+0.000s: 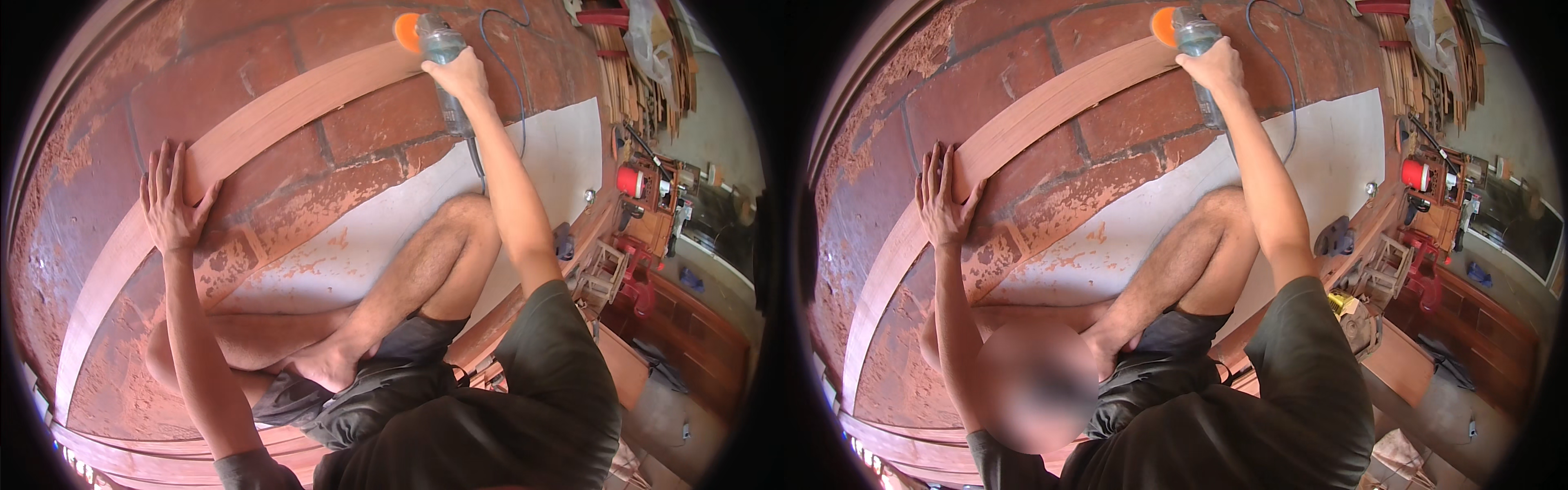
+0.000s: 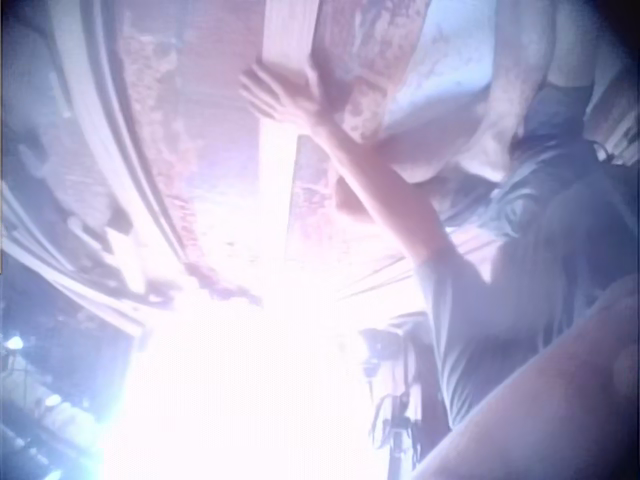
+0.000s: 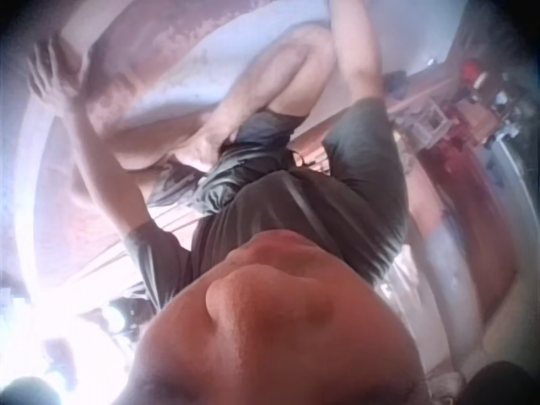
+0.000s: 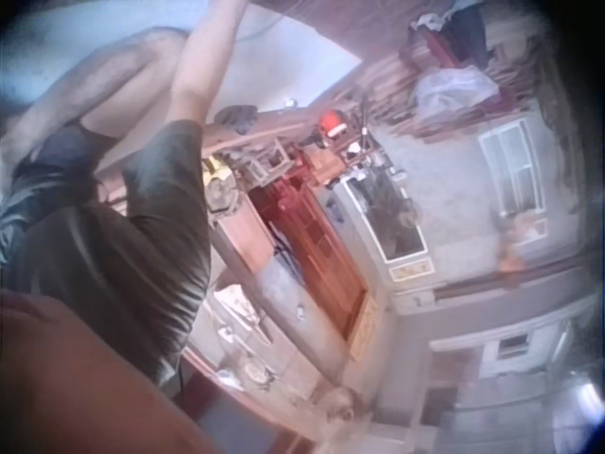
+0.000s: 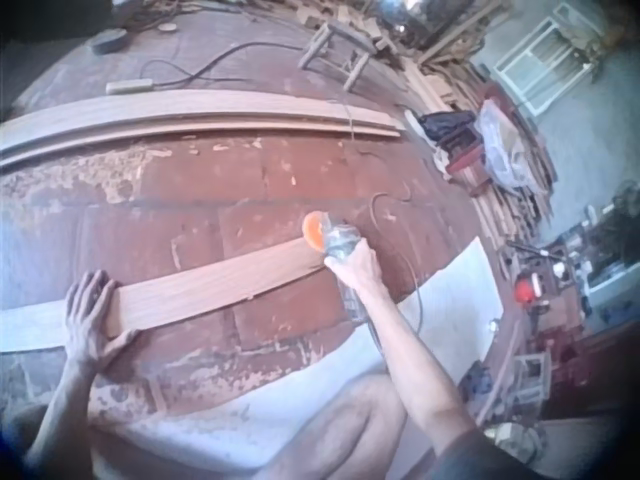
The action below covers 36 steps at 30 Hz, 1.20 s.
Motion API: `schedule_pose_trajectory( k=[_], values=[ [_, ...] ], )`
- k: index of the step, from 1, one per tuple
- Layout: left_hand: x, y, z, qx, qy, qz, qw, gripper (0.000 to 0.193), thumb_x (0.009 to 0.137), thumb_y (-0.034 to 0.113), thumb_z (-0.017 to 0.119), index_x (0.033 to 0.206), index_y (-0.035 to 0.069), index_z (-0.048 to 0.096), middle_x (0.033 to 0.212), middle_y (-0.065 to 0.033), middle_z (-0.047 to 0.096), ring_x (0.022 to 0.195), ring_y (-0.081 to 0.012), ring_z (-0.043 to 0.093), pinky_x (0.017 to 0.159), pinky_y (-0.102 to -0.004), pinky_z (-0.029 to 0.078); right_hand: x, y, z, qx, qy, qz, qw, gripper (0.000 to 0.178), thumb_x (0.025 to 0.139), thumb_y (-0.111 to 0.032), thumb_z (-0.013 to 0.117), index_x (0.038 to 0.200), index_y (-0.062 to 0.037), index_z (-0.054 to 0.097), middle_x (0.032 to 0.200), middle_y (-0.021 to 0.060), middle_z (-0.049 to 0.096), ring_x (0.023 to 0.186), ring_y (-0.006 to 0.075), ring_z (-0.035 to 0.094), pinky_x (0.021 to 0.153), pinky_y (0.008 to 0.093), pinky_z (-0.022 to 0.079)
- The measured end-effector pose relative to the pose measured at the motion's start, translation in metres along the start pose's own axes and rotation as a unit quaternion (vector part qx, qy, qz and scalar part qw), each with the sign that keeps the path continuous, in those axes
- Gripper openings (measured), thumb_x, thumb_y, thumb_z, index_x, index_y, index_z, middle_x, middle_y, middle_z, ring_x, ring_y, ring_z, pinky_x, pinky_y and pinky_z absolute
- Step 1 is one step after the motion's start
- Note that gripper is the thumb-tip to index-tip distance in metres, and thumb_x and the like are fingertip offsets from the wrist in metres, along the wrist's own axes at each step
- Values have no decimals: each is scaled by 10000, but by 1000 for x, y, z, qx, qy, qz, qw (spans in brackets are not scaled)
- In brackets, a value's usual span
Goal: The person sits on the floor and uses an electric sander to smooth the surface of a long wooden plank. They hold the plank steady with one hand while operating the sander with the other, moving it along the length of the wood.
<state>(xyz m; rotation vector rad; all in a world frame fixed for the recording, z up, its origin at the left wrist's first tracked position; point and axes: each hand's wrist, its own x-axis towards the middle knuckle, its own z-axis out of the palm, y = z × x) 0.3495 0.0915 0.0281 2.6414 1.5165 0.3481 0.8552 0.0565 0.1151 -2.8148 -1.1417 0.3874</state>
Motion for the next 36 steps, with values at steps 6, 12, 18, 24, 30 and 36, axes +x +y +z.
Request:
schedule_pose_trajectory(
  k=[6, 12, 18, 24, 30, 36],
  values=[
    [0, 0, 0, -15, 17, -2, 1000, 817, 873, 651, 656, 1539, 216, 468, 1618, -44, 403, 1514, -251, 333, 1240, -467, 236, 4, 3, -2, -33, -11, -18, 999, 870, 676, -428, 853, 1310, 83, 546, 1263, 287, 659, 1176, 393, 659, 1014, 440, 528],
    [-1, -1, 0, -19, 18, -2, 1000, 806, 877, 638, 661, 1539, 220, 467, 1621, -32, 398, 1516, -249, 328, 1242, -464, 236, 14, 13, -7, 8, -32, 19, 999, 876, 658, -431, 859, 1298, 87, 559, 1218, 282, 684, 1124, 405, 684, 972, 432, 551],
    [-3, -3, 0, -10, 19, -7, 1000, 807, 873, 632, 668, 1537, 218, 472, 1617, -31, 405, 1513, -248, 332, 1238, -460, 245, -5, -5, 9, -24, -5, -63, 998, 854, 661, -438, 857, 1270, 90, 575, 1212, 298, 680, 1131, 411, 679, 992, 437, 543],
    [2, 1, 1, -28, 28, 8, 999, 807, 868, 635, 675, 1529, 214, 484, 1609, -38, 419, 1510, -249, 341, 1229, -472, 257, 4, 7, 1, -1, -6, 10, 1000, 872, 670, -426, 850, 1287, 111, 550, 1218, 313, 668, 1160, 395, 669, 1007, 434, 536],
    [-3, -3, -1, -15, 33, 0, 999, 801, 868, 629, 679, 1521, 205, 494, 1604, -42, 425, 1509, -250, 345, 1230, -476, 259, -16, 3, -4, -29, -22, -34, 999, 898, 656, -416, 858, 1313, 103, 533, 1247, 307, 658, 1180, 402, 656, 1021, 431, 528],
    [-1, -1, 0, -9, 31, 4, 999, 796, 869, 627, 681, 1521, 211, 494, 1603, -42, 427, 1506, -256, 351, 1236, -467, 251, -9, -10, 1, 12, -30, 24, 999, 869, 649, -419, 859, 1289, 91, 569, 1245, 300, 662, 1170, 391, 663, 1017, 419, 532]
  ],
)
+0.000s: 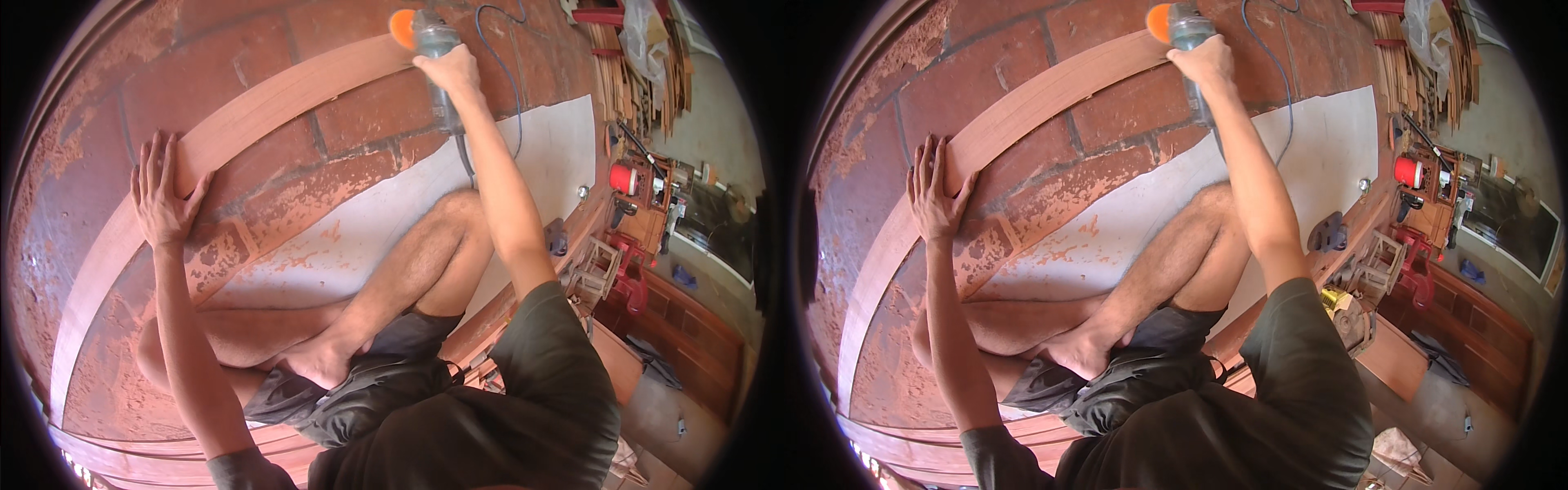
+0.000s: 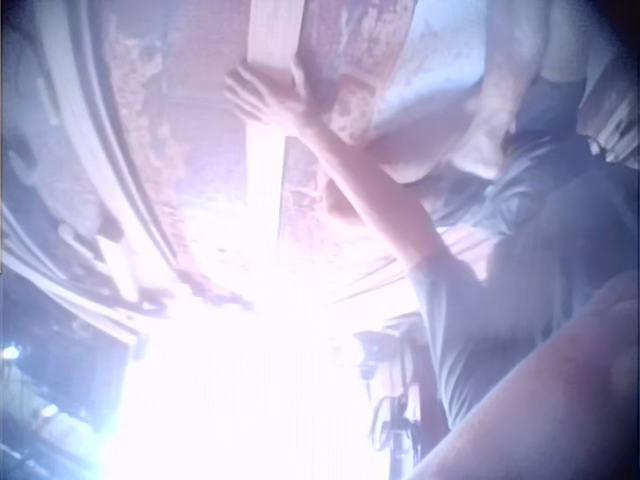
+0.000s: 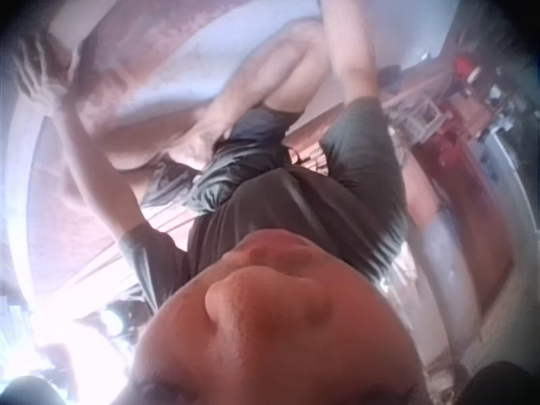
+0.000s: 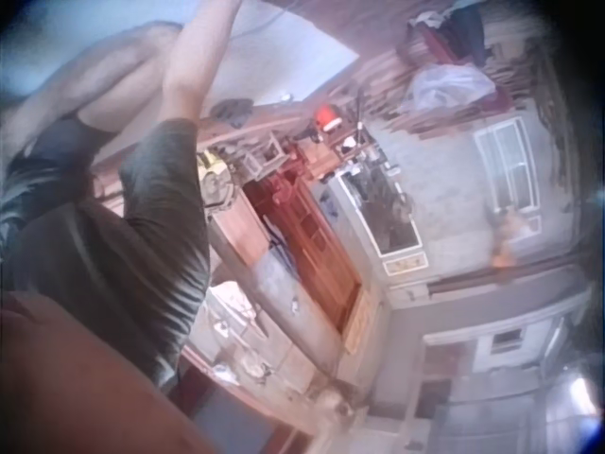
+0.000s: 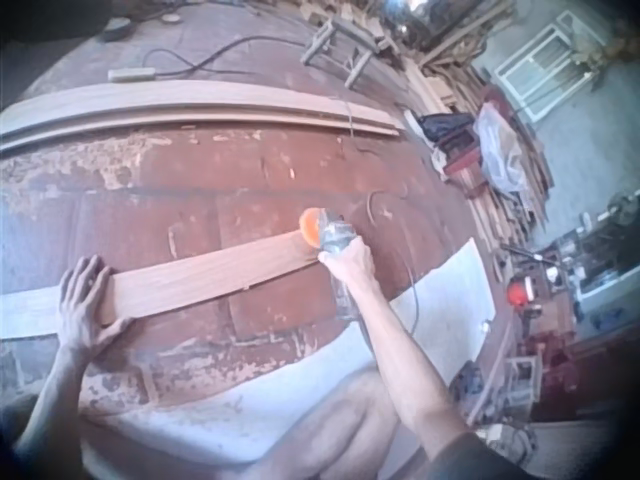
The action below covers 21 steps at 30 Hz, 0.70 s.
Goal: The person sits on the floor and uses an electric sander to smooth the surface of a long wooden plank. They hold the plank steady with one hand while operating the sander with the other, moving it along the length of the wood.
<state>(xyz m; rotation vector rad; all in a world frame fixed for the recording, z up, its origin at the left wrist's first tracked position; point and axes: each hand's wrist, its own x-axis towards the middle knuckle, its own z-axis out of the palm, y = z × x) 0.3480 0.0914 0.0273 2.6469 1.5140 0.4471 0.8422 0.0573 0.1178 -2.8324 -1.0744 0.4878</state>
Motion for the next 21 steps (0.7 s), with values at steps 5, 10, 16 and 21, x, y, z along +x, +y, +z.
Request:
schedule_pose_trajectory(
  k=[5, 10, 16, 21],
  values=[
    [0, 1, -1, 8, -6, -5, 1000, 799, 872, 628, 677, 1524, 207, 489, 1602, -46, 427, 1507, -256, 348, 1238, -458, 248, -12, -8, 3, -31, -9, -60, 998, 858, 653, -420, 856, 1292, 77, 575, 1246, 286, 667, 1162, 394, 666, 1010, 417, 536],
    [1, 1, 0, 3, -2, 3, 1000, 800, 870, 627, 679, 1525, 209, 487, 1598, -50, 431, 1507, -258, 346, 1237, -456, 250, 7, -6, -2, -15, -12, -9, 1000, 829, 666, -429, 863, 1268, 72, 593, 1218, 283, 683, 1133, 385, 684, 980, 418, 554],
    [-2, -2, 0, 5, -15, -11, 1000, 794, 871, 613, 683, 1527, 212, 484, 1605, -41, 421, 1508, -255, 343, 1238, -468, 249, -14, -20, 12, -40, 4, -70, 997, 818, 655, -437, 870, 1251, 52, 599, 1200, 273, 691, 1135, 381, 683, 984, 428, 552],
    [2, 3, -2, -13, -4, -6, 1000, 799, 866, 612, 689, 1527, 214, 484, 1608, -37, 417, 1507, -249, 343, 1237, -471, 250, -3, -16, 1, -25, -1, -17, 1000, 820, 659, -434, 867, 1248, 67, 594, 1206, 272, 690, 1125, 380, 689, 974, 419, 560]
  ],
)
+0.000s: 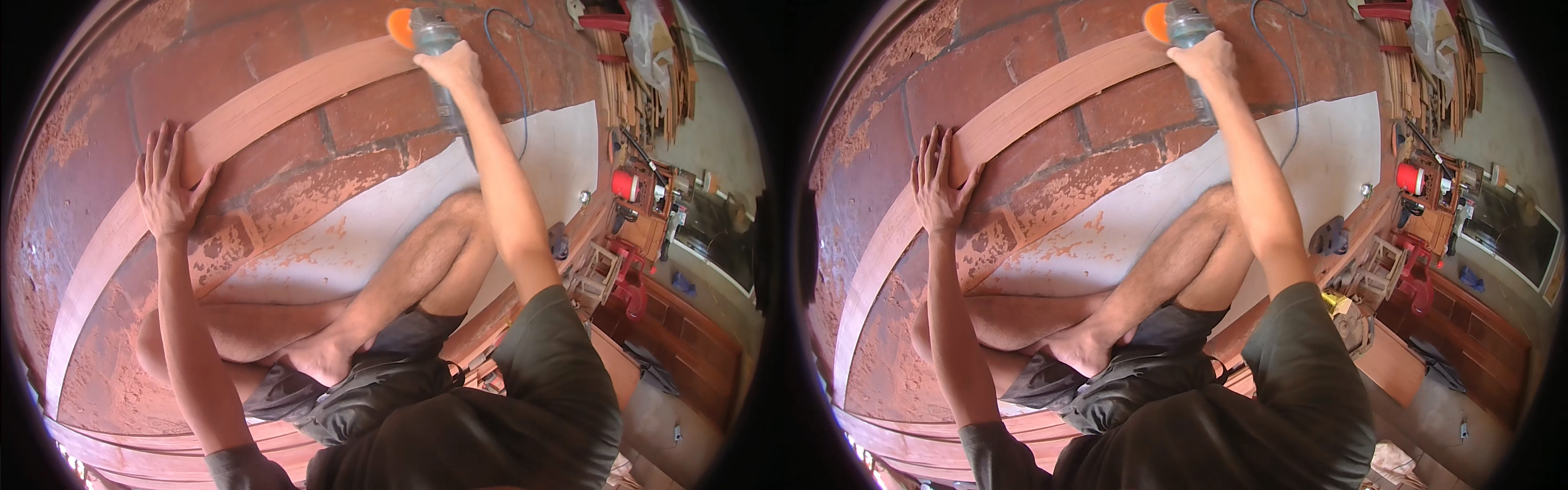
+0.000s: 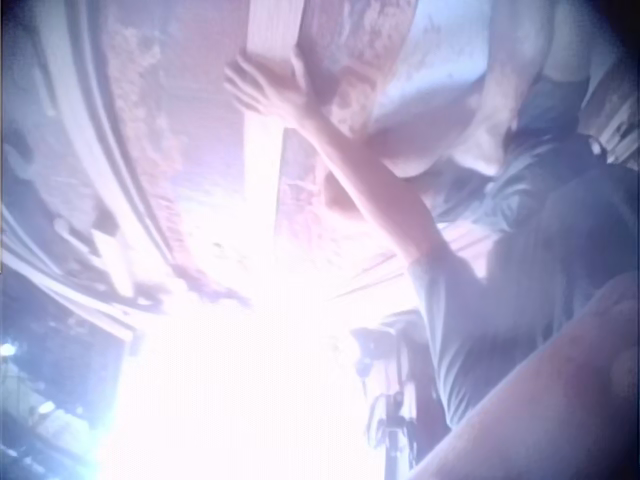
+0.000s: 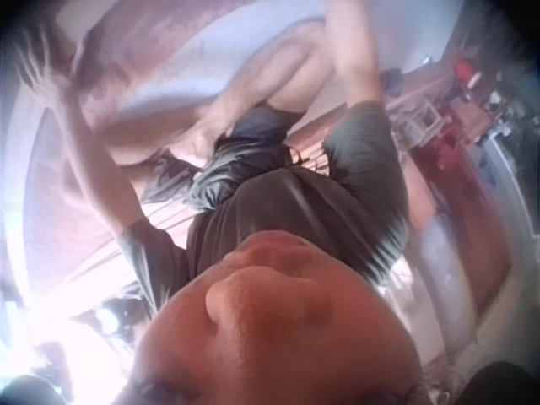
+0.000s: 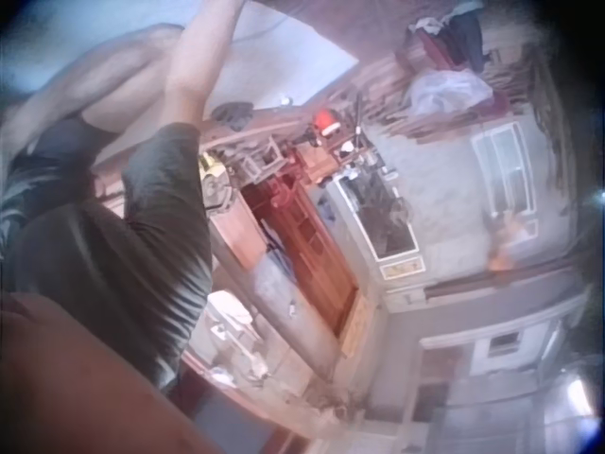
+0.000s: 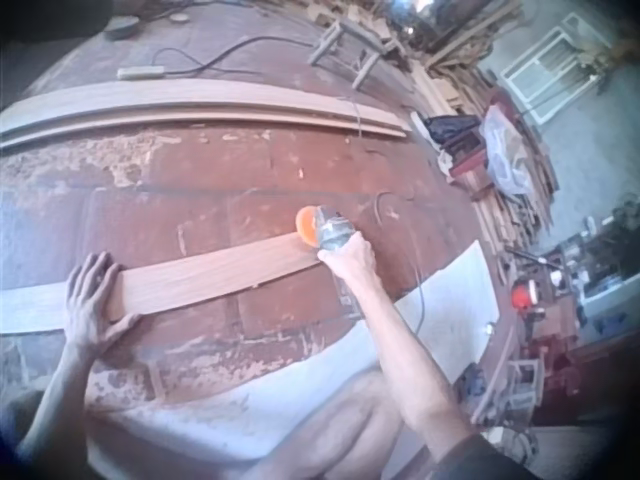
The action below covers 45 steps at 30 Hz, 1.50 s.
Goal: The person sits on the floor and uses an electric sander to smooth the surface of a long wooden plank. They hold the plank steady with one hand while operating the sander with the other, moving it along the length of the wood.
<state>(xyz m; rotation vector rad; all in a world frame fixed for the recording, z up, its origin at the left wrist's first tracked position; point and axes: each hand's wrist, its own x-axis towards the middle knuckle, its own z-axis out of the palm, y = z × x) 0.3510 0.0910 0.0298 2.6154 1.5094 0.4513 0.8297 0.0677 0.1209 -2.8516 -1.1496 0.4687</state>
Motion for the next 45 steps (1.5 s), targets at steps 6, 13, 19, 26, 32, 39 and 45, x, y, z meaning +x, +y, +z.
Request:
schedule_pose_trajectory(
  k=[6, 13, 19, 26, 32, 39, 45],
  values=[
    [-4, -4, 2, 14, -3, -6, 1000, 794, 865, 617, 684, 1528, 229, 483, 1610, -42, 415, 1508, -249, 342, 1238, -470, 244, -32, -23, 13, -25, 0, -68, 997, 808, 663, -418, 843, 1246, 79, 587, 1192, 282, 691, 1114, 374, 696, 973, 428, 560],
    [-2, -1, -2, 19, -11, -7, 1000, 802, 865, 638, 673, 1529, 233, 481, 1609, -46, 416, 1512, -255, 337, 1235, -473, 247, -28, -14, 16, -2, 10, -34, 999, 831, 677, -425, 837, 1270, 83, 552, 1182, 299, 686, 1094, 389, 700, 948, 416, 573],
    [-5, -3, 1, 15, -4, -8, 1000, 809, 867, 636, 669, 1533, 222, 474, 1609, -55, 414, 1510, -266, 338, 1232, -474, 253, -42, -4, 7, -39, -13, -81, 996, 874, 665, -422, 840, 1309, 80, 527, 1224, 274, 680, 1126, 400, 681, 989, 425, 549],
    [2, 1, -1, 19, 1, -1, 1000, 797, 877, 629, 663, 1525, 200, 486, 1605, -59, 421, 1504, -268, 349, 1229, -469, 255, -35, -2, 17, 25, 27, -42, 998, 821, 655, -409, 852, 1249, 83, 571, 1160, 281, 701, 1064, 383, 710, 934, 420, 580],
    [-7, -3, -5, 23, -10, 1, 1000, 793, 898, 615, 650, 1531, 171, 479, 1612, -68, 414, 1507, -268, 347, 1232, -455, 244, -66, -1, 12, -23, -25, -75, 997, 841, 661, -396, 847, 1282, 78, 536, 1164, 287, 694, 1066, 389, 706, 934, 421, 579],
    [2, 6, -1, 9, -7, 9, 1000, 802, 869, 627, 670, 1513, 179, 503, 1599, -79, 429, 1506, -275, 346, 1231, -474, 253, -16, 46, -3, 10, 23, 21, 999, 800, 655, -425, 870, 1229, 67, 607, 1179, 273, 700, 1089, 376, 705, 936, 421, 579],
    [0, -3, -4, 19, -12, 1, 1000, 804, 872, 595, 685, 1528, 176, 486, 1614, -79, 412, 1511, -292, 339, 1233, -480, 239, -70, -3, 26, 16, -14, -92, 996, 812, 666, -332, 820, 1311, 55, 515, 1118, 293, 706, 1058, 417, 704, 914, 452, 582]
  ],
)
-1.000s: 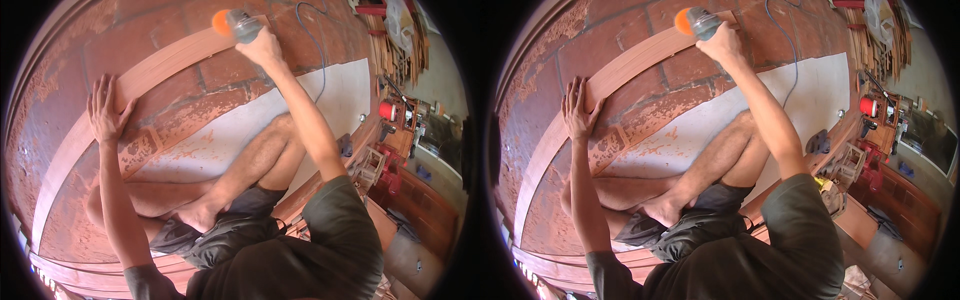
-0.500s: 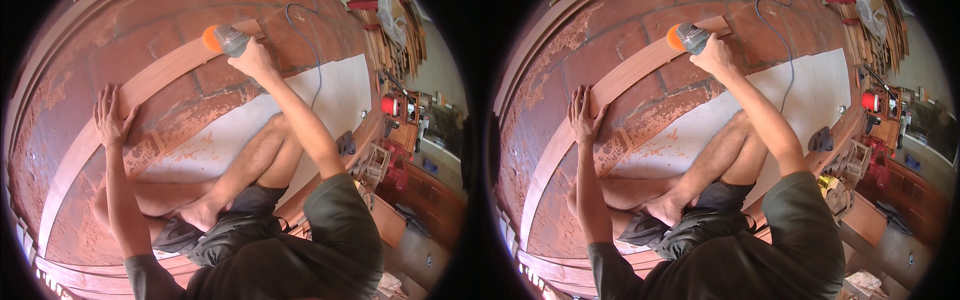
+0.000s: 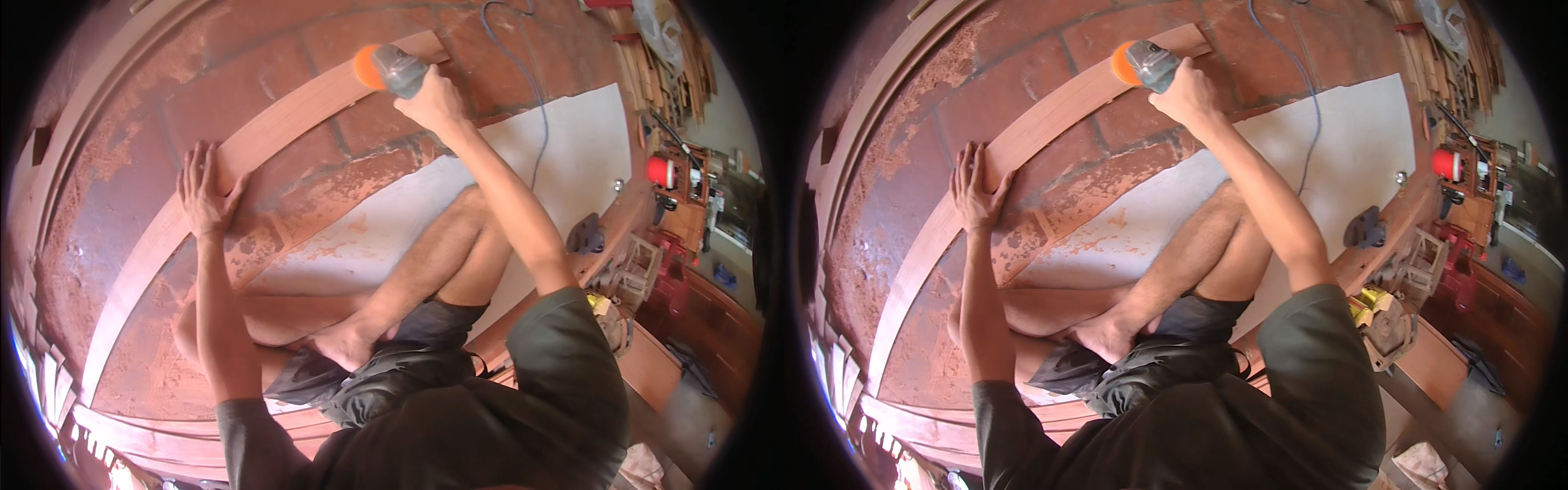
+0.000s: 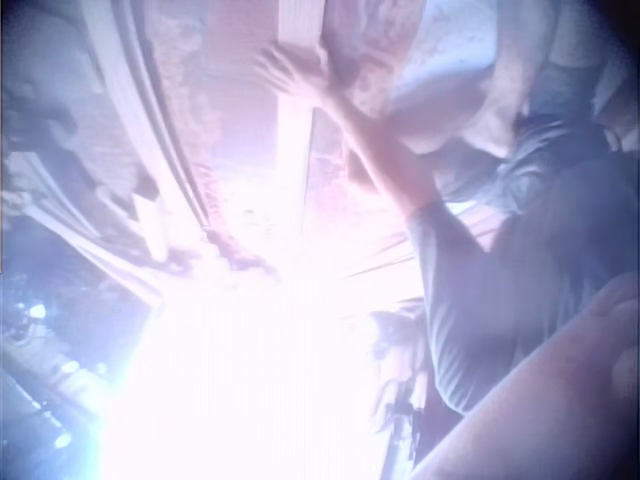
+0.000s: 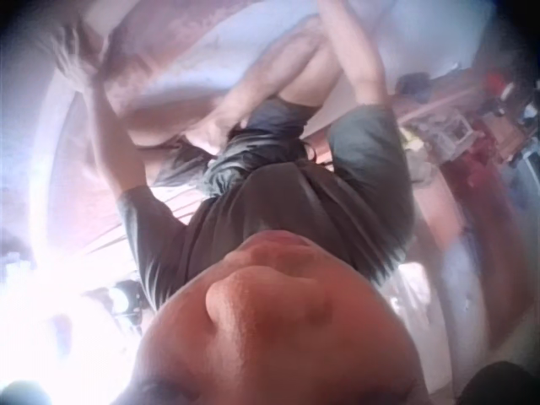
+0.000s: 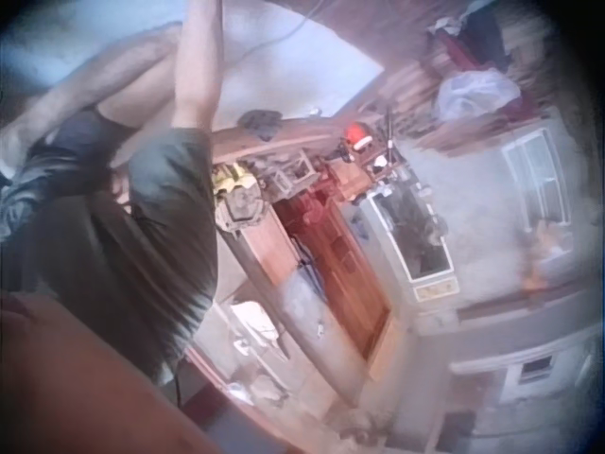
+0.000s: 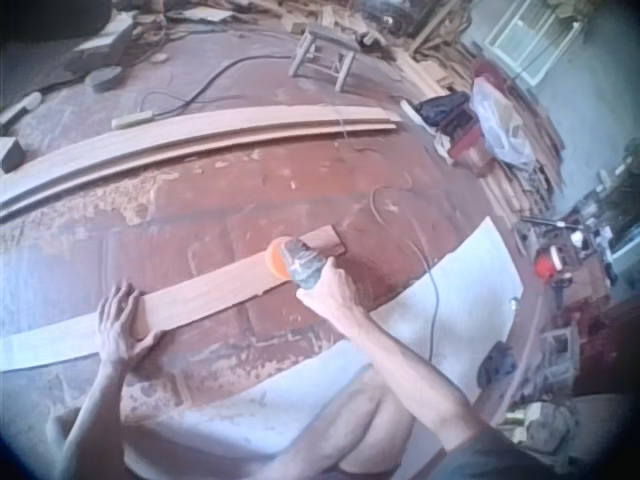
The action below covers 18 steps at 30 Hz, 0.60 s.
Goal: The person sits on the floor and uses an electric sander to smooth the surface of a long wooden plank. They hold the plank steady with one hand while operating the sander with the other, moving it along the length of the wood.
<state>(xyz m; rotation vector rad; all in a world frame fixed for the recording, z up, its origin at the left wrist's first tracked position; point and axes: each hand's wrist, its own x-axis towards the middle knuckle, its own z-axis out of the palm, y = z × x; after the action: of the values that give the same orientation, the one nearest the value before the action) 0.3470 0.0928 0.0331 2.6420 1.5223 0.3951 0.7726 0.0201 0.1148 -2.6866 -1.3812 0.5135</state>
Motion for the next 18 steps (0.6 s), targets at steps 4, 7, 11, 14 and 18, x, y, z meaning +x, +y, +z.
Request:
schedule_pose_trajectory(
  k=[4, 7, 11, 14, 18],
  values=[
    [-22, -17, -12, -13, -60, -67, 996, 932, 811, 722, 652, 1555, 206, 433, 1634, -96, 370, 1534, -329, 275, 1248, -535, 172, 7, -1, -26, 17, -37, -68, 997, 647, 749, -329, 838, 1258, 15, 633, 1182, 239, 705, 1116, 369, 684, 955, 438, 537],
    [0, -3, 11, -80, -10, -35, 996, 941, 780, 748, 661, 1522, 198, 481, 1617, -106, 390, 1528, -335, 285, 1245, -544, 185, 53, 97, -23, 42, 21, -98, 994, 583, 822, -268, 817, 1302, 11, 641, 1277, 190, 690, 1170, 308, 665, 1028, 408, 489],
    [-8, -6, -2, -72, 1, -22, 997, 956, 786, 790, 608, 1496, 157, 510, 1607, -125, 395, 1528, -326, 283, 1250, -536, 188, 62, 105, -5, 55, -33, 93, 994, 660, 825, -327, 747, 1355, 31, 588, 1332, 243, 644, 1242, 354, 619, 1065, 428, 453],
    [-22, -6, -5, -97, -1, -41, 994, 961, 800, 793, 581, 1496, 135, 504, 1612, -132, 381, 1529, -331, 275, 1253, -527, 181, 36, 87, 17, 4, 42, 33, 999, 798, 792, -362, 753, 1436, 27, 487, 1345, 290, 609, 1275, 403, 580, 1077, 452, 442],
    [-20, 0, 0, -102, 11, -46, 994, 960, 805, 795, 571, 1496, 132, 501, 1618, -128, 371, 1529, -334, 270, 1254, -523, 177, 50, 111, -5, 2, 47, 37, 998, 764, 812, -340, 758, 1419, 44, 498, 1354, 289, 607, 1258, 405, 595, 1063, 462, 457]
  ],
)
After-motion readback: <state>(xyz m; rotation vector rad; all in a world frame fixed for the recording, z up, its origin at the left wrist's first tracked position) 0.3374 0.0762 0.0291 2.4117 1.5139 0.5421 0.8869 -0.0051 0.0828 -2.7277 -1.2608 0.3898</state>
